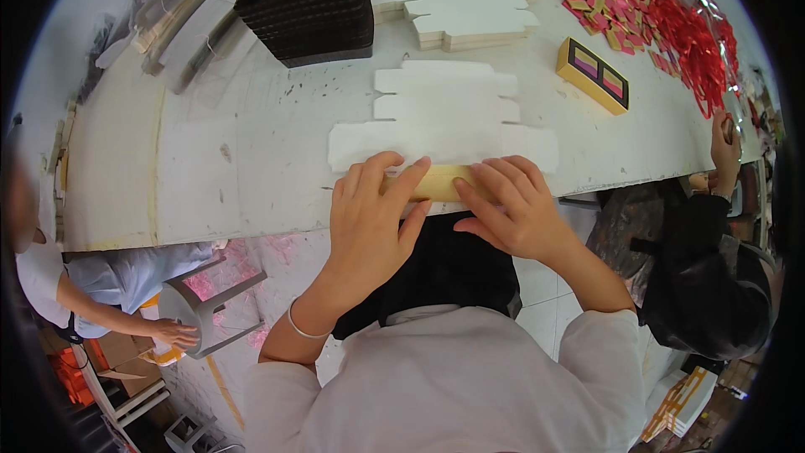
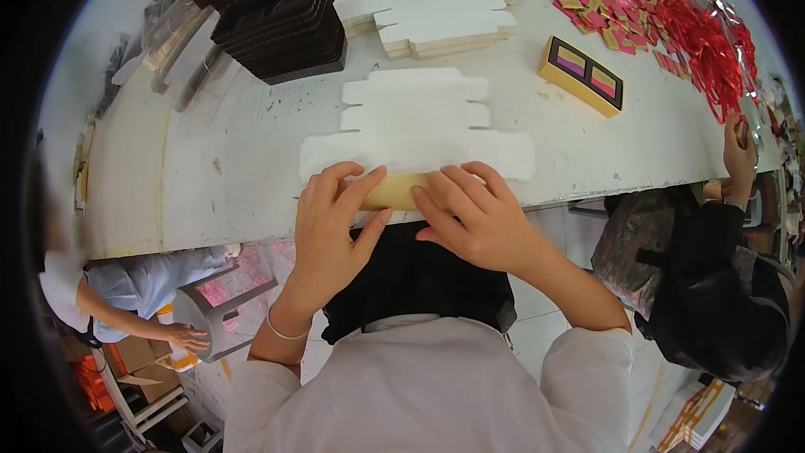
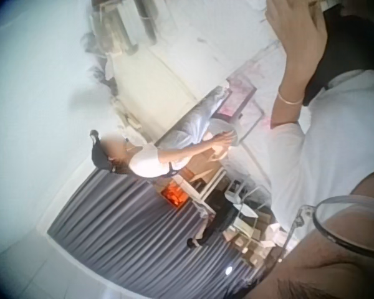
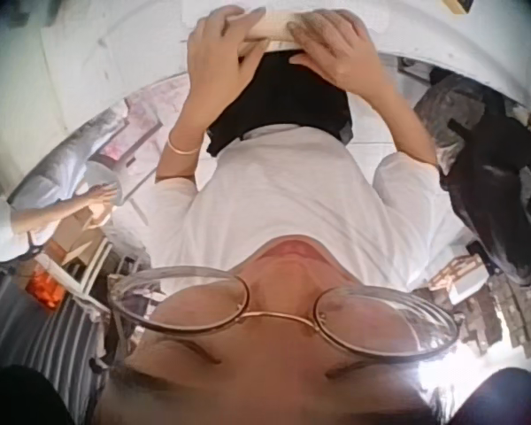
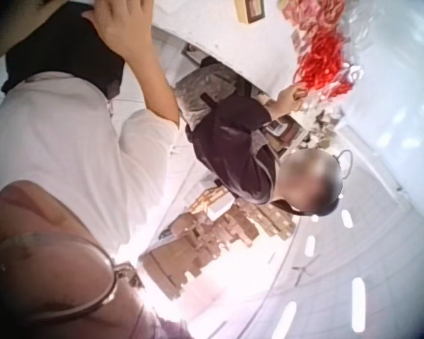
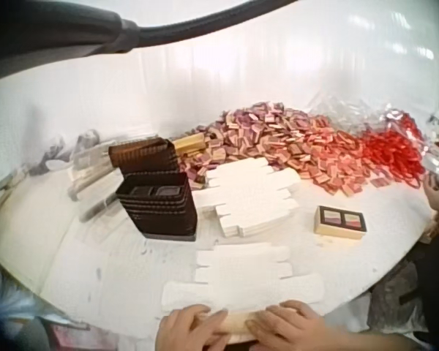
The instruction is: The person folds flat cardboard pieces into small rectangular boxes, inserts black plastic trays, and places colorful wrapped items into the trays. The person repeats this sequence multiple times, stacking completed boxes on the table.
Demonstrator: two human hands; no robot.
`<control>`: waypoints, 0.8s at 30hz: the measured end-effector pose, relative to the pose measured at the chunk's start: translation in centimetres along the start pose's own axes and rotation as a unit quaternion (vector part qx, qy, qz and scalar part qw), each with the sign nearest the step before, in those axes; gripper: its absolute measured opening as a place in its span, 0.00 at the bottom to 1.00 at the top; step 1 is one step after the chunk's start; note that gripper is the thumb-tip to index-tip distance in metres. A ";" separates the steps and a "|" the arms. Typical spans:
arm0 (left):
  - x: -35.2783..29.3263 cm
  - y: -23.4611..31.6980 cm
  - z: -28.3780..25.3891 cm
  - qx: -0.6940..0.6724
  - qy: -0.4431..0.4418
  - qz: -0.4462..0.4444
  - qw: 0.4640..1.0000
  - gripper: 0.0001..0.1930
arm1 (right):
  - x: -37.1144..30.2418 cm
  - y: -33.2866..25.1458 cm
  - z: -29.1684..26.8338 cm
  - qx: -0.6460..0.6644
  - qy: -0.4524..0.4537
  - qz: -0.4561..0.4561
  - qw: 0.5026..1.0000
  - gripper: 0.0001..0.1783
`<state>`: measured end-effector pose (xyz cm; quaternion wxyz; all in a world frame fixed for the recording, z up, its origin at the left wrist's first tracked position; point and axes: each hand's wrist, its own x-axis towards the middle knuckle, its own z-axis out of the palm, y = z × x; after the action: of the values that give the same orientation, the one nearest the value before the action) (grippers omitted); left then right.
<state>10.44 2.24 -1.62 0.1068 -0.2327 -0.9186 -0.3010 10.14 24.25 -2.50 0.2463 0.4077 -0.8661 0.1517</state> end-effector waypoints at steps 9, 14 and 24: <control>-1.8 -0.3 -0.1 0.083 0.026 0.185 0.979 0.16 | -2.1 -1.4 0.4 0.052 0.002 0.001 0.999 0.23; 0.2 -0.2 -0.5 -0.042 -0.047 0.095 0.993 0.05 | 1.2 -0.9 -1.1 0.155 -0.092 0.124 0.976 0.13; -1.0 1.2 -2.3 -0.034 -0.067 0.005 0.997 0.25 | 4.3 0.1 -2.2 0.516 -0.189 0.379 0.744 0.15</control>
<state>12.03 1.28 0.48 0.0383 -0.2606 -0.9116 -0.3155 8.40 22.66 1.70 -0.2482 0.1307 -0.7675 0.5764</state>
